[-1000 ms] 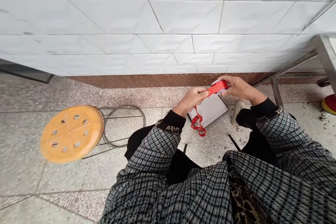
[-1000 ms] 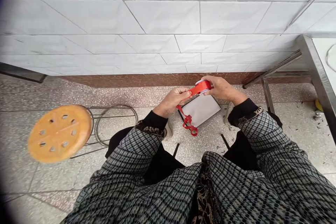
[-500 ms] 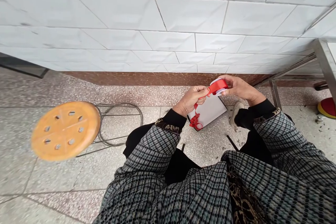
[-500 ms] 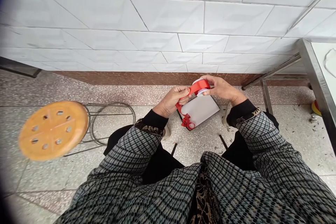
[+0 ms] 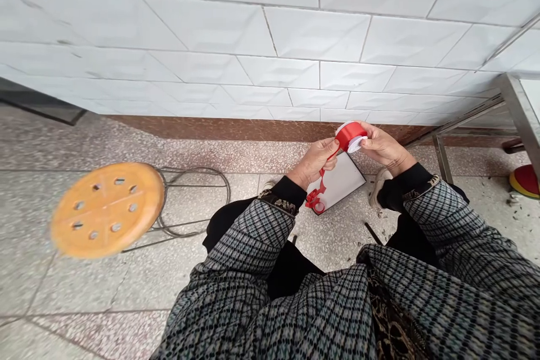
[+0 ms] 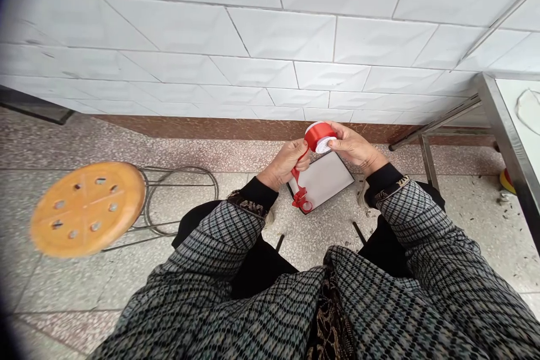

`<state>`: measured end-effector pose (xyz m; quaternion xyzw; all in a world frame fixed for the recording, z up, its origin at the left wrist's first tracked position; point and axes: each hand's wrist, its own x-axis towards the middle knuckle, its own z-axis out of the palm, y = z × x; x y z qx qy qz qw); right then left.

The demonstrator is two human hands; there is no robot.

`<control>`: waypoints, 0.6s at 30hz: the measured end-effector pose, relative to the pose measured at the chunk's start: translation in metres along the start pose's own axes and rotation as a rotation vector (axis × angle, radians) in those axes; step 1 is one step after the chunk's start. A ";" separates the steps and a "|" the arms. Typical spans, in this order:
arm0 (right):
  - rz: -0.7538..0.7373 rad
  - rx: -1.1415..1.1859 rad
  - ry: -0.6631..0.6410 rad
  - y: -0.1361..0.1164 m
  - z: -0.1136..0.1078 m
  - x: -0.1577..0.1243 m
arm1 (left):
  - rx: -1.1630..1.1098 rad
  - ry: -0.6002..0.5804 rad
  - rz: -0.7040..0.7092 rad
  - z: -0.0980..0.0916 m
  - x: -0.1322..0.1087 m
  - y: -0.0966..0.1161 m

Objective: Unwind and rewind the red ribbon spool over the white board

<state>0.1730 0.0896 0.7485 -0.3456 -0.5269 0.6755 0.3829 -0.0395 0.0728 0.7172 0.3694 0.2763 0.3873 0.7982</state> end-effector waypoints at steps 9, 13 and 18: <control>-0.089 0.043 0.069 0.025 0.039 0.011 | -0.180 -0.007 -0.040 0.001 0.000 -0.007; -0.066 -0.188 0.012 0.010 0.020 0.013 | -0.109 0.014 0.006 -0.006 0.003 -0.002; -0.264 -0.886 -0.068 -0.006 -0.006 0.012 | 0.139 0.082 -0.069 -0.014 0.003 0.000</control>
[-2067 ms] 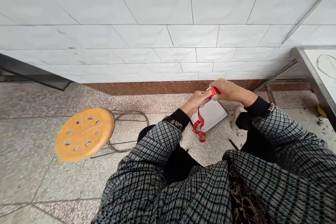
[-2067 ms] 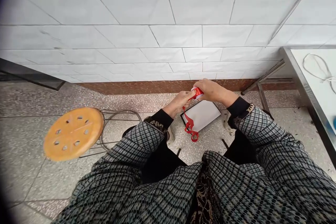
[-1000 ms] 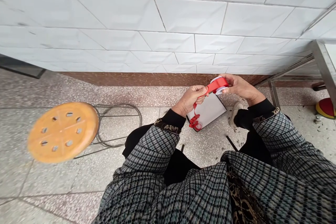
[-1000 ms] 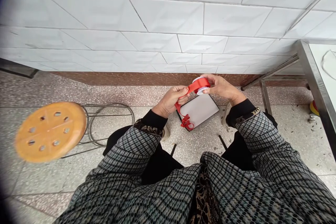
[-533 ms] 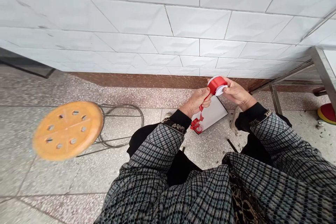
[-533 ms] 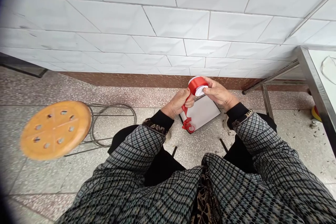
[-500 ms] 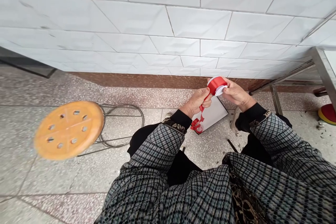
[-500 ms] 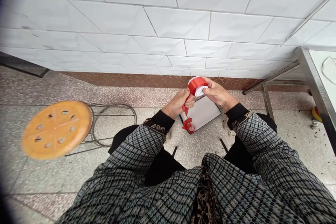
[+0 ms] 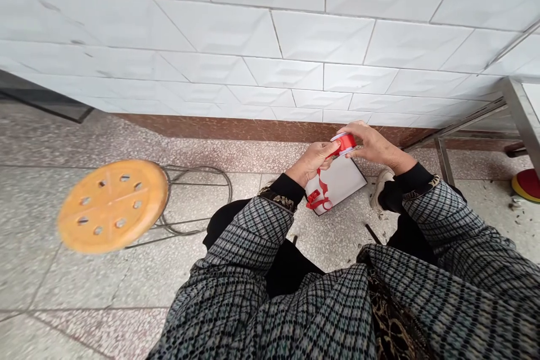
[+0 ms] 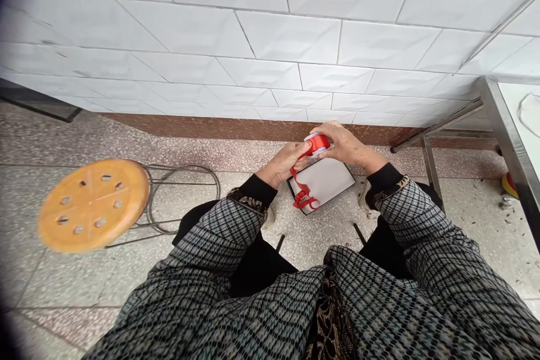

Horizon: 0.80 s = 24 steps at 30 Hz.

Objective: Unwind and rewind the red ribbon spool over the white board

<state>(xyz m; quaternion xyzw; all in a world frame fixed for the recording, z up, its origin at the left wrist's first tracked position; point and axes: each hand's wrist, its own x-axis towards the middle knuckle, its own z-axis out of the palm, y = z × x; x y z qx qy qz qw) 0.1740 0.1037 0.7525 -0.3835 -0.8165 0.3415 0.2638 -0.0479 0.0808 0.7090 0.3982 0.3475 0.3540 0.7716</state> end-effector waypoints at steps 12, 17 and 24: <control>0.180 -0.200 -0.020 0.024 -0.017 -0.011 | 0.275 0.170 -0.058 0.002 -0.005 0.019; 0.226 0.079 0.013 0.020 -0.016 -0.009 | 0.166 0.100 -0.065 0.004 -0.010 0.026; 0.289 0.379 -0.024 0.006 -0.017 -0.006 | 0.101 0.106 -0.004 0.004 -0.009 0.023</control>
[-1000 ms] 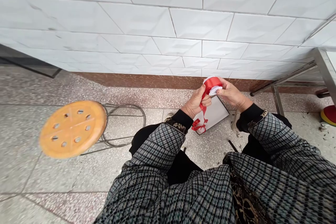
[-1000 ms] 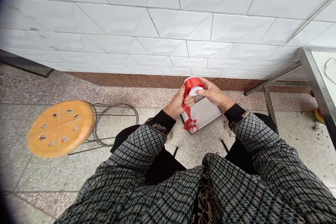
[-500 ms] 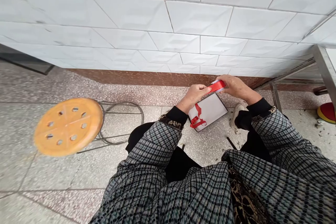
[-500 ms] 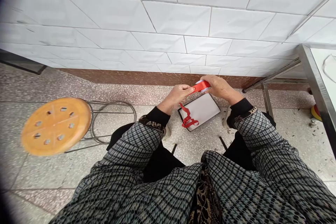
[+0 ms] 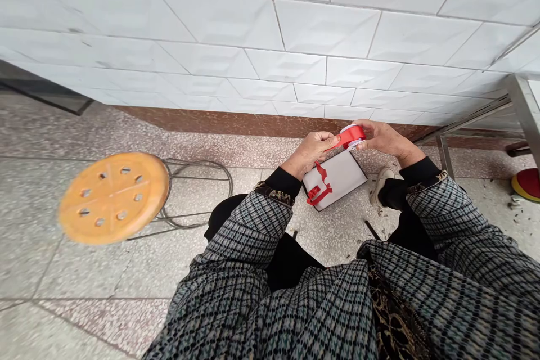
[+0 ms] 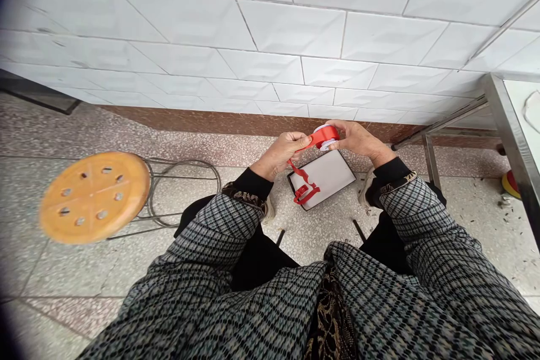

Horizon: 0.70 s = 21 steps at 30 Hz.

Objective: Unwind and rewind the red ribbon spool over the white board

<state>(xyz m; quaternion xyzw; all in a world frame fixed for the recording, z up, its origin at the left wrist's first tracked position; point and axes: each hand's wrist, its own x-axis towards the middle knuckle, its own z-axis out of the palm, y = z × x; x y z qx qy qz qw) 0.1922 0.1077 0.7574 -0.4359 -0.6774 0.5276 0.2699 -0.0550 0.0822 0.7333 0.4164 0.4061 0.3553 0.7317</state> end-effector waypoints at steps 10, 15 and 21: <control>0.005 0.458 -0.007 0.002 0.019 0.000 | -0.170 -0.115 0.042 0.000 0.006 -0.012; -0.019 0.542 0.013 0.009 0.029 0.005 | -0.227 -0.205 0.045 -0.001 0.010 -0.018; -0.065 0.633 0.083 0.015 0.059 0.005 | -0.287 -0.273 0.032 0.001 0.006 -0.023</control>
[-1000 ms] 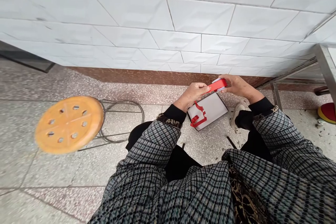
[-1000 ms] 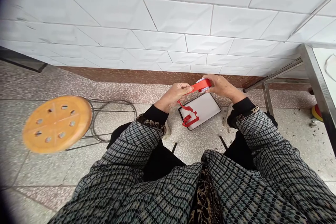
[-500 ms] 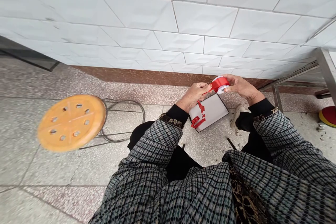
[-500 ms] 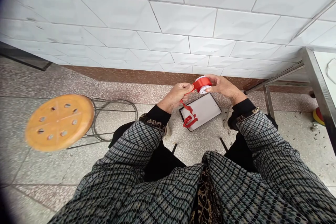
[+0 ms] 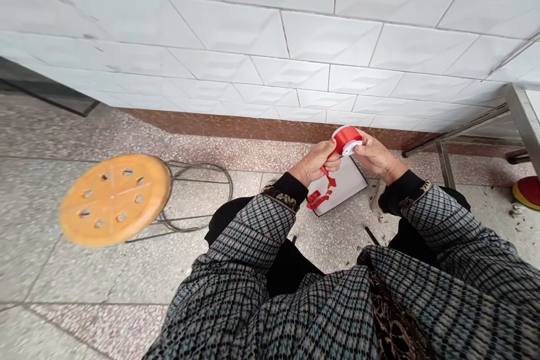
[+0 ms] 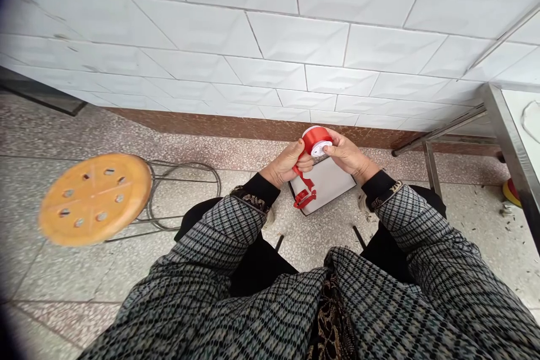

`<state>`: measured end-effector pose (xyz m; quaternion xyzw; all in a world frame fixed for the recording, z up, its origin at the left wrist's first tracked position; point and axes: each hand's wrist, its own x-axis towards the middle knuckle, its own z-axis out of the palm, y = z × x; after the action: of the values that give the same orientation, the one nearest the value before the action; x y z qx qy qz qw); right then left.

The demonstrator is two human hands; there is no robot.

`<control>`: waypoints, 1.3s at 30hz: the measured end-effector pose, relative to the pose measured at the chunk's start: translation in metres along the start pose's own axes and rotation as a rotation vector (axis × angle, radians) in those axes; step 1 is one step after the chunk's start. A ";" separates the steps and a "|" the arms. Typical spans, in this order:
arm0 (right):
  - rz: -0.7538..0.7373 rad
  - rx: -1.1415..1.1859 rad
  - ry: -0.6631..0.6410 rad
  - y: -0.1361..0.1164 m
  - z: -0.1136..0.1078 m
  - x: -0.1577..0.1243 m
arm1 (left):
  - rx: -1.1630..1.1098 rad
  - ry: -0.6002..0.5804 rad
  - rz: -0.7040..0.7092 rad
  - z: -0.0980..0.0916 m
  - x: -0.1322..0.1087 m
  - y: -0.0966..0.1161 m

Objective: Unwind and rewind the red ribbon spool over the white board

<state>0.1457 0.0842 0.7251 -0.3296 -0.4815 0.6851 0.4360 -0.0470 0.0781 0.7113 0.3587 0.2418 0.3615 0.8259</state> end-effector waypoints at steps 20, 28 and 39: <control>-0.011 -0.905 -0.092 -0.030 -0.032 0.000 | 0.161 0.118 -0.145 -0.004 0.001 0.002; -0.040 -0.962 0.002 -0.029 -0.046 0.002 | 0.343 0.239 -0.162 -0.001 -0.007 0.024; 0.103 -0.395 -0.050 -0.032 -0.033 0.002 | 0.234 0.131 -0.107 -0.010 -0.001 0.023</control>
<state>0.1826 0.1031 0.7448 -0.4159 -0.5997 0.6066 0.3153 -0.0641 0.0921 0.7231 0.4147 0.3547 0.3088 0.7790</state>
